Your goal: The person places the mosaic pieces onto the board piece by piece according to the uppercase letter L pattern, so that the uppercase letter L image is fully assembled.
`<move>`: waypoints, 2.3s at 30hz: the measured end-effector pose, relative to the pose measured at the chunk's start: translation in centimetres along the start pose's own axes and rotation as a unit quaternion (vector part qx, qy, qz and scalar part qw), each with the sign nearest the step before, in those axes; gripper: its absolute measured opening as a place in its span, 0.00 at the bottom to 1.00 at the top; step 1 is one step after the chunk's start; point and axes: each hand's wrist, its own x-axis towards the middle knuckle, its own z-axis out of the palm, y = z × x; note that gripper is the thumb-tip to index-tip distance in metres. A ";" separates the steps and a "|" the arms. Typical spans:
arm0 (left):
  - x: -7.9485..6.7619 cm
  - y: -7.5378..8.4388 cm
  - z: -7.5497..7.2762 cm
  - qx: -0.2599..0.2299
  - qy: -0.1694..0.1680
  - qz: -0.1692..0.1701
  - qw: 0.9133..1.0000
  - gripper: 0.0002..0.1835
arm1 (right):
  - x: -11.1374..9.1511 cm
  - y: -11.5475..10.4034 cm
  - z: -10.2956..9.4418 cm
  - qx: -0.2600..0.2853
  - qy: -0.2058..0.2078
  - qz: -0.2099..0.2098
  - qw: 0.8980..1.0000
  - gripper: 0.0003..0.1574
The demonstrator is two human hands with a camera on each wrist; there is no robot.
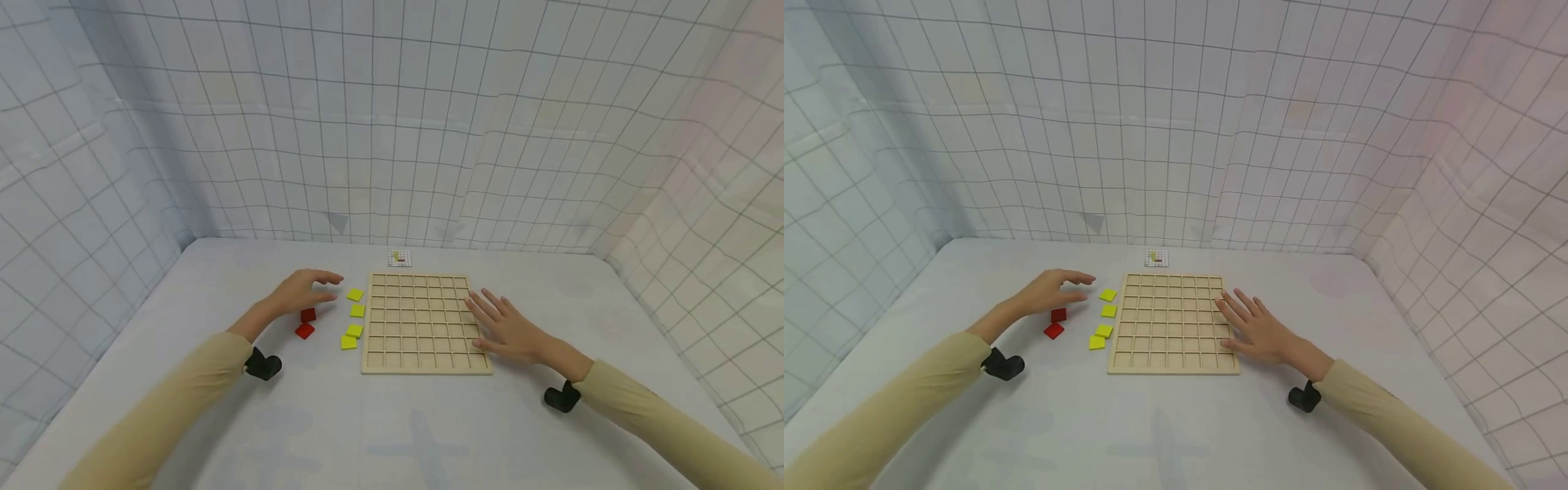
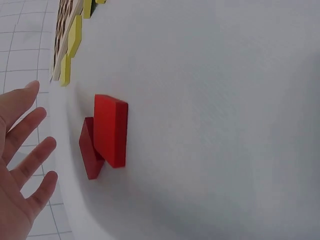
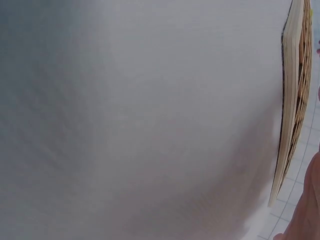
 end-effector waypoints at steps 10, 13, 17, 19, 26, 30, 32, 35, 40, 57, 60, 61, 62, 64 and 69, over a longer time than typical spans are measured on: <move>2.6 0.6 1.4 -0.027 -0.029 -0.002 0.999 0.26 | -0.1 0.1 0.1 0.009 -0.041 -0.013 0.999 0.48; 3.1 0.5 1.9 -0.027 -0.035 -0.003 0.999 0.26 | -0.3 0.1 0.1 0.014 -0.049 -0.011 0.999 0.47; 3.4 0.5 2.0 -0.040 -0.033 -0.006 0.999 0.24 | -0.4 0.2 0.2 0.015 -0.047 -0.018 0.999 0.46; 3.5 0.5 2.0 -0.045 -0.034 -0.009 0.998 0.23 | -0.5 0.2 0.3 0.015 -0.047 -0.021 0.999 0.45; 3.3 0.8 1.9 -0.043 -0.037 -0.014 0.998 0.20 | -0.5 0.2 0.2 0.008 -0.079 -0.013 0.997 0.45; 3.3 0.9 1.8 -0.034 -0.036 -0.018 0.999 0.20 | -0.5 0.2 0.3 0.002 -0.078 -0.021 0.997 0.44; 3.3 0.9 1.8 -0.029 -0.035 -0.020 0.999 0.19 | -0.5 0.2 0.4 -0.005 -0.075 -0.025 0.997 0.43; 3.3 0.8 1.9 -0.019 -0.033 -0.023 0.999 0.19 | -0.5 0.2 0.5 -0.010 -0.072 -0.029 0.997 0.43; 3.5 0.6 2.0 -0.003 -0.024 -0.022 0.999 0.18 | -0.4 0.3 0.7 -0.011 -0.086 -0.027 0.996 0.43; 3.3 1.0 2.1 0.024 0.030 -0.014 0.999 0.19 | -0.5 0.2 1.1 -0.014 -0.061 -0.033 0.997 0.42; 3.5 1.5 2.0 0.029 0.036 -0.010 0.999 0.19 | -0.6 0.2 1.2 -0.019 -0.057 -0.035 0.998 0.41; 3.5 1.7 2.0 0.031 0.037 -0.009 0.999 0.19 | -0.6 0.2 1.2 -0.018 -0.057 -0.035 0.998 0.41; 3.6 1.9 1.9 0.033 0.038 -0.009 0.999 0.19 | -0.5 0.2 1.2 -0.017 -0.060 -0.035 0.997 0.41; 3.7 2.3 1.9 0.036 0.039 -0.010 0.999 0.19 | -0.5 0.2 1.2 -0.016 -0.065 -0.034 0.997 0.42; 4.4 3.2 2.1 0.042 0.041 -0.005 0.998 0.21 | -0.5 0.3 1.2 -0.014 -0.071 -0.032 0.997 0.42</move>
